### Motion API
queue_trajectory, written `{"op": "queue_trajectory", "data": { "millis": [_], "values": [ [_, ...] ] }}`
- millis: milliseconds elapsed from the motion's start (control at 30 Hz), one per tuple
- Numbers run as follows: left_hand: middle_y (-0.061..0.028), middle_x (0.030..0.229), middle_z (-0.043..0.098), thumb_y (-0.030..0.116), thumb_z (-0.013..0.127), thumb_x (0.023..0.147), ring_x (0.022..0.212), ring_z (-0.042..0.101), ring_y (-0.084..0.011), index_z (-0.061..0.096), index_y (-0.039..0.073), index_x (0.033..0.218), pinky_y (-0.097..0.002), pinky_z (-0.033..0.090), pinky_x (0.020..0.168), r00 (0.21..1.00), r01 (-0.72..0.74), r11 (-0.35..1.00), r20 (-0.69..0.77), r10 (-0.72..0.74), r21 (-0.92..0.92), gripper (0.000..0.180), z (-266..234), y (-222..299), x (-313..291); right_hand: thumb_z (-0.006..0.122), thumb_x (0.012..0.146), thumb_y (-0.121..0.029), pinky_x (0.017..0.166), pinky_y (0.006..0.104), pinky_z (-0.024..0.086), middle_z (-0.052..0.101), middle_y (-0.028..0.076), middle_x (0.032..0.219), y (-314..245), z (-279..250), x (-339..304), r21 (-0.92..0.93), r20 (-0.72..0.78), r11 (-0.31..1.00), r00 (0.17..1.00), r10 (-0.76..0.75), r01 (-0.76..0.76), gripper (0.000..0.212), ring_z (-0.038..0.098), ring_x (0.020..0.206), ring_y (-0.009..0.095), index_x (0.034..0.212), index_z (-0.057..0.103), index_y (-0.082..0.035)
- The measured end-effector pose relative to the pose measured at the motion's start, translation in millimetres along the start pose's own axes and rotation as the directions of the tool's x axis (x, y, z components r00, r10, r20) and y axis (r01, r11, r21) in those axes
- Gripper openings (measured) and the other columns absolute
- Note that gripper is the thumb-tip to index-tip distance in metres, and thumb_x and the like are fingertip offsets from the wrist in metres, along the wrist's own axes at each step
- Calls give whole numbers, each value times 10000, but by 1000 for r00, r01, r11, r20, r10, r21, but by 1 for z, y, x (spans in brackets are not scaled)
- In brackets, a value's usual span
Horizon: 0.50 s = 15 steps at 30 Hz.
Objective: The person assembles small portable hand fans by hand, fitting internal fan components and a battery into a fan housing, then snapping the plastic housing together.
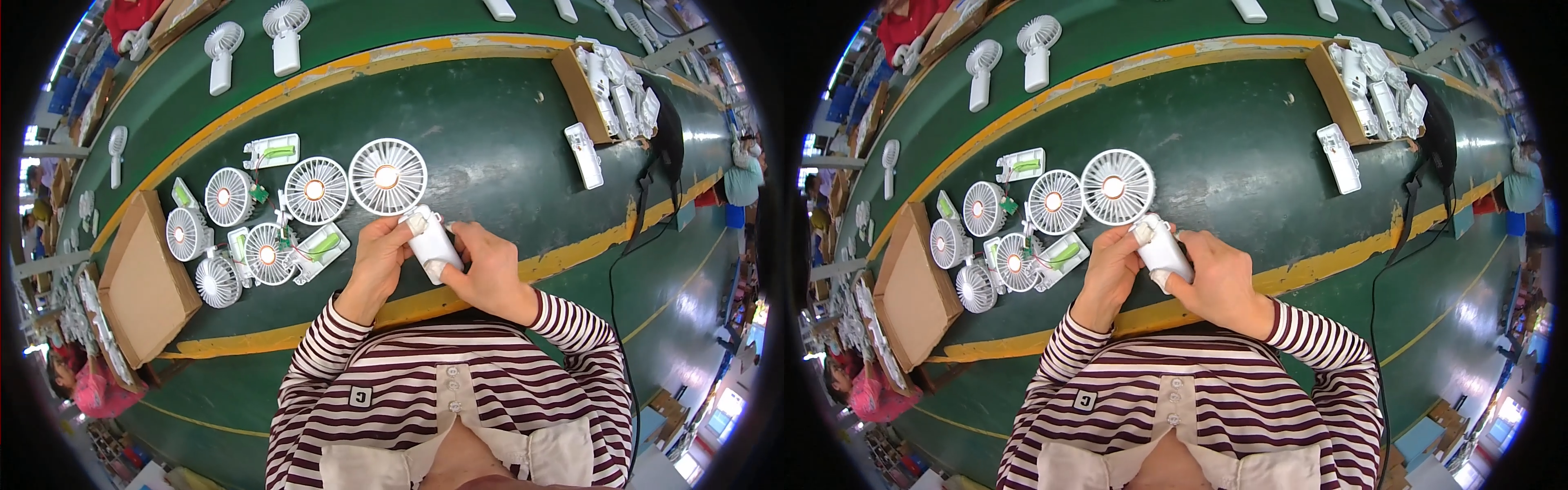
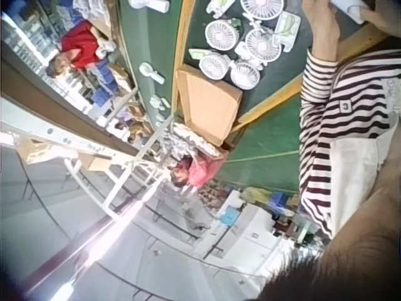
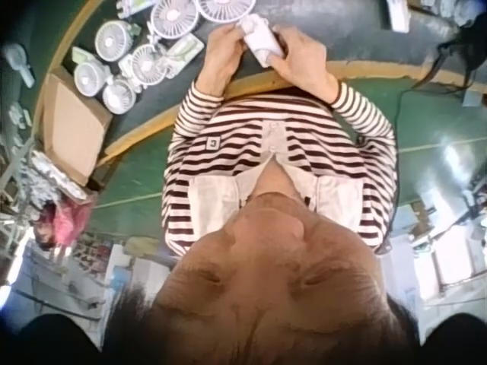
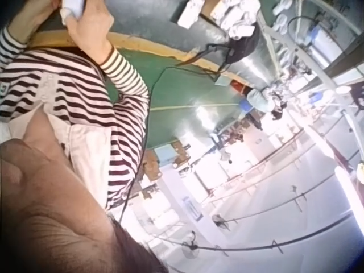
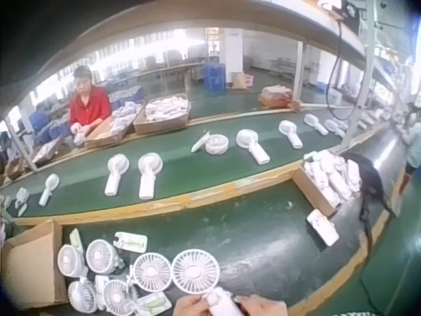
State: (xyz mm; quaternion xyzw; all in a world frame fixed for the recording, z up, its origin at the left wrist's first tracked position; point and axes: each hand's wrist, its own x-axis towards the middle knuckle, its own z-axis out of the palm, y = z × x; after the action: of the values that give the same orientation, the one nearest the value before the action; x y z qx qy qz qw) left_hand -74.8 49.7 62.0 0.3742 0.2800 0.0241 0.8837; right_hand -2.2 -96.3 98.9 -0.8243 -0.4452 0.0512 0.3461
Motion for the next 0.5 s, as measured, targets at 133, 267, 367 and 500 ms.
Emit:
{"op": "queue_trajectory", "data": {
  "millis": [133, 267, 367, 500],
  "values": [
    [-195, 1011, 606, 100, 600, 795, 1003, 571, -299, 535, -48, 1072, -400, 430, 914, 976, -168, 985, 133, 173, -49, 321, 0, 5, -4, 678, 740, -228, 569, 261, 454, 597, 97, 743, 9, 0, 6, 356, 451, 808, 844, 291, -469, 352, 579, 665, 143, 938, 555, 35],
    [-201, 1007, 609, 77, 629, 775, 1016, 568, -297, 530, -56, 1084, -392, 423, 923, 947, -195, 979, 247, 203, -58, 350, 3, 8, -8, 667, 755, -228, 620, 274, 461, 596, 94, 761, 5, 5, 9, 583, 459, 694, 876, 148, -423, 367, 575, 680, 145, 988, 536, 25],
    [-205, 995, 615, 54, 640, 750, 998, 578, -294, 533, -61, 1086, -389, 440, 901, 921, -270, 962, 283, 269, -37, 371, 4, 10, -9, 663, 753, -211, 632, 277, 463, 597, 98, 787, 6, 9, 7, 587, 455, 695, 879, 143, -416, 379, 578, 701, 146, 1013, 519, 24],
    [-219, 989, 614, 81, 652, 737, 1008, 569, -327, 521, -63, 1090, -434, 427, 916, 942, -257, 966, 226, 247, 14, 404, 6, 9, -13, 661, 737, -172, 641, 273, 463, 596, 83, 817, 5, 13, 6, 613, 434, 662, 884, 174, -432, 370, 573, 724, 139, 1020, 515, 18]
  ]
}}
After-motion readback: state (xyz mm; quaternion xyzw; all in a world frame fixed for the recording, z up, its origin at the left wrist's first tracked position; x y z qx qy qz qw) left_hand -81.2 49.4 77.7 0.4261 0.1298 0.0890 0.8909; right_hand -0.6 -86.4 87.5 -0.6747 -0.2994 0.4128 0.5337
